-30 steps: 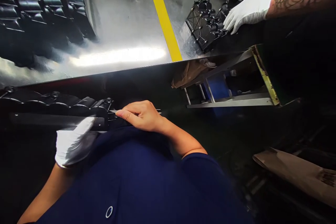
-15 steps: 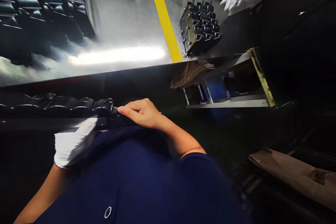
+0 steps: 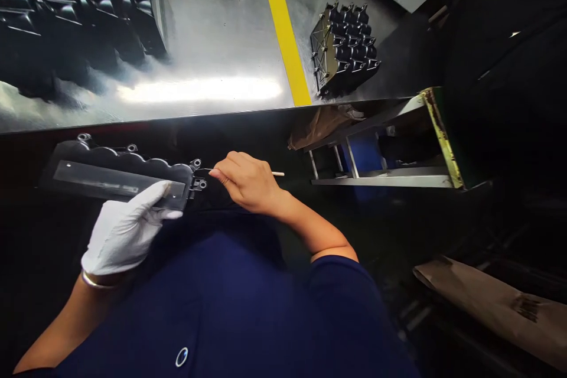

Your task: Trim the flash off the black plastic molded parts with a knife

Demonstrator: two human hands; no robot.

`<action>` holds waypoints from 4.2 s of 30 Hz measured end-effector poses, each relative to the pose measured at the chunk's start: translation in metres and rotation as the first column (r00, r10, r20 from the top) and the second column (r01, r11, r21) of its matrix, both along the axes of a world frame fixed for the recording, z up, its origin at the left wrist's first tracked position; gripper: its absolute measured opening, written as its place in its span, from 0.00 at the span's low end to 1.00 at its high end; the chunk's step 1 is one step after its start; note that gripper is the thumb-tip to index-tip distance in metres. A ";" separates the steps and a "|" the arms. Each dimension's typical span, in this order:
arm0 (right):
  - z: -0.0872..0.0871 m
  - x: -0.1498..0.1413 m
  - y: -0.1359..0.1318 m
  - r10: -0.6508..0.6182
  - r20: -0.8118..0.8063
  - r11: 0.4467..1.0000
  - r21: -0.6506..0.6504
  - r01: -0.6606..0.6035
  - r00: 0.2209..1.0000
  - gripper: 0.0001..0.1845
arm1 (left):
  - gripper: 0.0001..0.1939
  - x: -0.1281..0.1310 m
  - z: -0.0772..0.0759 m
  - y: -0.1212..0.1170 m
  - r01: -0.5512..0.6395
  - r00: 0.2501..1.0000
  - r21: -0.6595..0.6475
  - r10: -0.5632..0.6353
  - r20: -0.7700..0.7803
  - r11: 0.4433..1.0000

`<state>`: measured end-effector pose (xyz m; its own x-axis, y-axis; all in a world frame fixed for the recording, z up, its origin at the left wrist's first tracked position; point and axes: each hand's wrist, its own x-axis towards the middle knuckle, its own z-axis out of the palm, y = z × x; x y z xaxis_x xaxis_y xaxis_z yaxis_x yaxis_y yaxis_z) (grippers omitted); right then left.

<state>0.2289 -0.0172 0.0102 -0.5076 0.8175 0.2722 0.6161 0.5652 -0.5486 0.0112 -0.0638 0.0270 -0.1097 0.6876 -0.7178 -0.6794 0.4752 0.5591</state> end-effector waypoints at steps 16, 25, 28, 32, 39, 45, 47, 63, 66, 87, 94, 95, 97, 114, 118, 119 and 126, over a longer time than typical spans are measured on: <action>0.023 0.013 0.013 0.390 0.089 0.882 -0.322 -0.344 0.916 0.25 | 0.10 0.009 0.012 0.000 0.401 0.842 -0.048 -0.389 -0.373 0.915; 0.028 0.020 0.021 0.454 0.135 0.891 -0.076 -0.447 0.881 0.28 | 0.14 0.002 -0.001 0.009 0.540 0.839 -0.048 -0.542 -0.043 0.840; 0.026 0.019 0.020 0.447 0.145 0.894 -0.030 -0.447 0.883 0.28 | 0.11 0.003 0.000 0.010 0.549 0.832 -0.046 -0.551 -0.069 0.834; 0.025 0.020 0.020 0.442 0.188 0.895 -0.024 -0.446 0.877 0.29 | 0.10 0.002 -0.001 0.009 0.552 0.828 -0.046 -0.554 -0.085 0.833; 0.024 0.021 0.020 0.439 0.180 0.896 -0.020 -0.443 0.880 0.28 | 0.11 0.001 -0.002 0.008 0.551 0.833 -0.050 -0.553 -0.036 0.833; 0.025 0.021 0.021 0.458 0.205 0.888 -0.075 -0.453 0.865 0.29 | 0.06 0.001 -0.004 0.008 0.530 0.847 -0.040 -0.531 -0.013 0.847; 0.026 0.021 0.021 0.466 0.201 0.884 -0.071 -0.462 0.862 0.29 | 0.05 0.002 -0.005 0.007 0.521 0.853 -0.043 -0.521 -0.011 0.853; 0.011 0.015 0.016 0.471 -0.136 0.882 0.037 -0.471 0.872 0.27 | 0.11 0.000 0.009 0.022 0.427 0.884 -0.191 -0.363 0.296 0.884; 0.013 0.006 0.018 0.500 -0.172 0.865 0.051 -0.499 0.849 0.28 | 0.11 -0.003 0.000 0.014 0.586 0.800 -0.009 -0.576 0.168 0.810; -0.007 -0.001 -0.001 0.213 -0.262 0.886 -0.355 -0.299 0.941 0.23 | 0.18 -0.015 0.000 0.015 0.659 0.606 0.051 -0.490 -0.627 0.750; -0.007 0.005 -0.010 0.259 -0.293 0.863 -0.357 -0.357 0.920 0.25 | 0.20 -0.012 0.002 0.016 0.647 0.642 0.047 -0.510 -0.572 0.761; -0.008 0.006 -0.011 0.257 -0.300 0.864 -0.356 -0.357 0.919 0.25 | 0.21 -0.012 0.002 0.016 0.645 0.646 0.047 -0.512 -0.566 0.763; -0.009 0.005 -0.013 0.253 -0.323 0.861 -0.356 -0.364 0.912 0.24 | 0.21 -0.011 0.002 0.016 0.642 0.651 0.046 -0.512 -0.560 0.766; -0.006 0.003 -0.014 0.087 -0.478 0.760 -0.535 -0.369 0.874 0.17 | 0.20 -0.007 0.005 0.012 0.650 0.634 0.042 -0.511 -0.581 0.759; -0.005 0.001 -0.014 0.034 -0.515 0.706 -0.594 -0.385 0.856 0.18 | 0.19 -0.007 0.005 0.012 0.648 0.638 0.048 -0.508 -0.578 0.760; -0.005 0.001 -0.014 0.002 -0.511 0.704 -0.610 -0.364 0.860 0.18 | 0.18 -0.007 0.005 0.012 0.645 0.637 0.049 -0.500 -0.587 0.763; -0.005 -0.005 -0.021 -0.142 -0.450 0.829 -0.541 -0.142 0.882 0.18 | 0.12 -0.006 0.002 0.008 0.565 0.596 0.046 -0.369 -0.713 0.824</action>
<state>0.2239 -0.0382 0.0052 -0.4413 0.8971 -0.0204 0.2163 0.0843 -0.9727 0.0053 -0.0556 0.0293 -0.0867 0.9159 -0.3920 0.1828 0.4014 0.8974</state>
